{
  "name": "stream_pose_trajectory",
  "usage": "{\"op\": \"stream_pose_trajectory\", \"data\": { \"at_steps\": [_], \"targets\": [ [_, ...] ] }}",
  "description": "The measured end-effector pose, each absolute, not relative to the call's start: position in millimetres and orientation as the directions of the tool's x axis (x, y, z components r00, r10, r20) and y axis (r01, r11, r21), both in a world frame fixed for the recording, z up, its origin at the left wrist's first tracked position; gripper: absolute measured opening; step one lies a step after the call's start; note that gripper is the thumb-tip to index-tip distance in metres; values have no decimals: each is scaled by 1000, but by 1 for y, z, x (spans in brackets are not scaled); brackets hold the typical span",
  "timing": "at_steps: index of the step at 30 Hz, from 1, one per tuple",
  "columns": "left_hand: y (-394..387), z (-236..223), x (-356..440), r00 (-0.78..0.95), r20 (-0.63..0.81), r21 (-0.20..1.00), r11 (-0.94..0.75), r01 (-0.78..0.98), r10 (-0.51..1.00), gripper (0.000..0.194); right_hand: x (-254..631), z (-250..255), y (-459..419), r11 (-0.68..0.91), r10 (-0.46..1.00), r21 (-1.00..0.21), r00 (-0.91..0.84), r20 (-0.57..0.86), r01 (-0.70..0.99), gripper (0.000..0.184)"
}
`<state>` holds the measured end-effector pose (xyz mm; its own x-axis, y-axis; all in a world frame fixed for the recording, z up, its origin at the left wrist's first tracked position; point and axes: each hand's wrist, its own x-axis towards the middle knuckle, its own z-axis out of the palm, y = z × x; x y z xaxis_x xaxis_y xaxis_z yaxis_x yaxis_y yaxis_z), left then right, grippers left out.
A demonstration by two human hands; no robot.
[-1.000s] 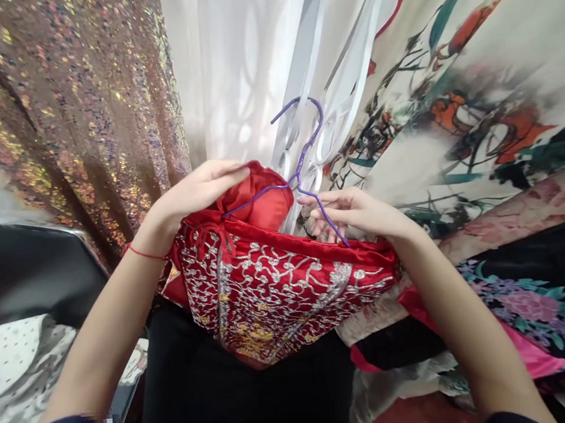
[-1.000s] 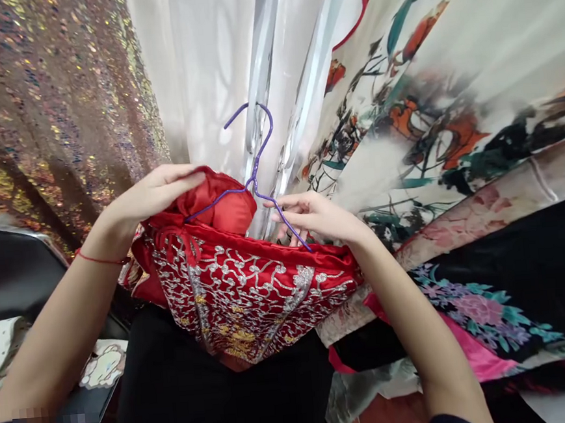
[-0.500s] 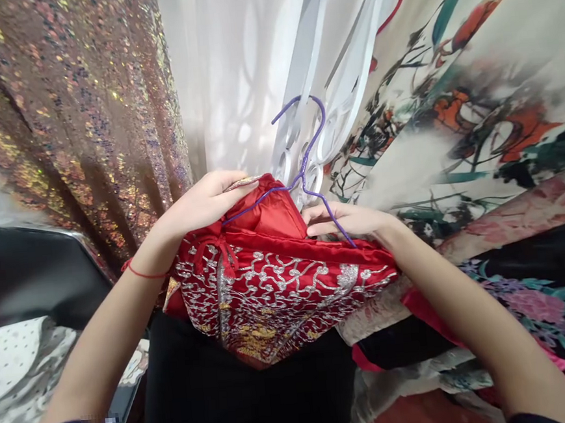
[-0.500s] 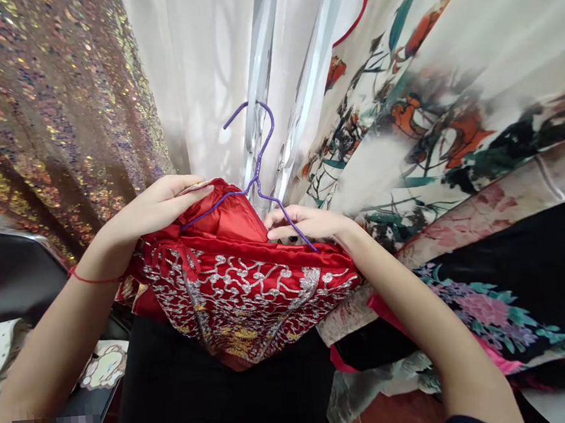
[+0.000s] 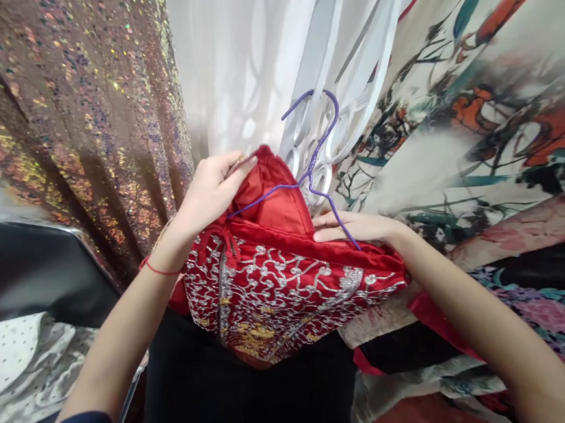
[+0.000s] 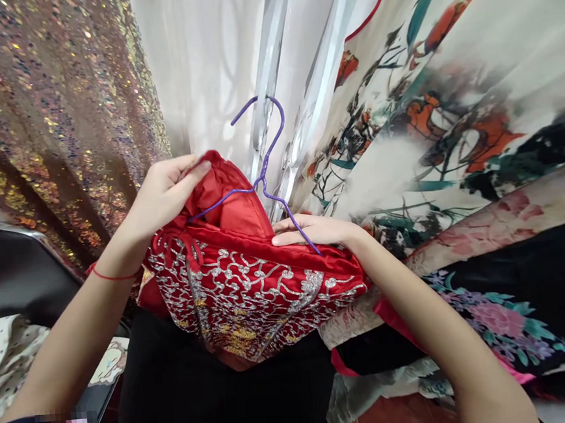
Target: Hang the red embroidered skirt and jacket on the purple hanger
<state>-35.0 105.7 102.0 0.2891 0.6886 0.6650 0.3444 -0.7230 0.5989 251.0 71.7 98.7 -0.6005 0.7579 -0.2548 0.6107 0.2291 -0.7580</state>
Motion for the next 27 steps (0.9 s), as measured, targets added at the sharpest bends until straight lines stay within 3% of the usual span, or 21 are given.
{"op": "stream_pose_trajectory", "data": {
  "at_steps": [3,7,14,17,23,27],
  "targets": [
    [104,116,-29,204,705,616,-729,299,680,42,249,98,73,271,732,-720,-623,-276,638,42],
    [99,123,-32,315,654,634,-726,267,688,40,254,93,68,388,765,-662,-625,-158,642,52],
    [97,119,-42,460,526,649,-687,326,715,39,264,98,52,186,748,-667,-544,-380,722,62],
    [94,121,-39,544,441,653,-671,351,714,40,266,107,45,169,763,-656,-519,-385,736,60],
    [96,118,-27,546,461,637,-690,345,699,37,254,112,52,274,910,-753,-414,2,598,50],
    [97,116,-23,556,467,593,-710,381,688,39,242,112,66,335,910,-763,-400,109,553,47]
  ]
}}
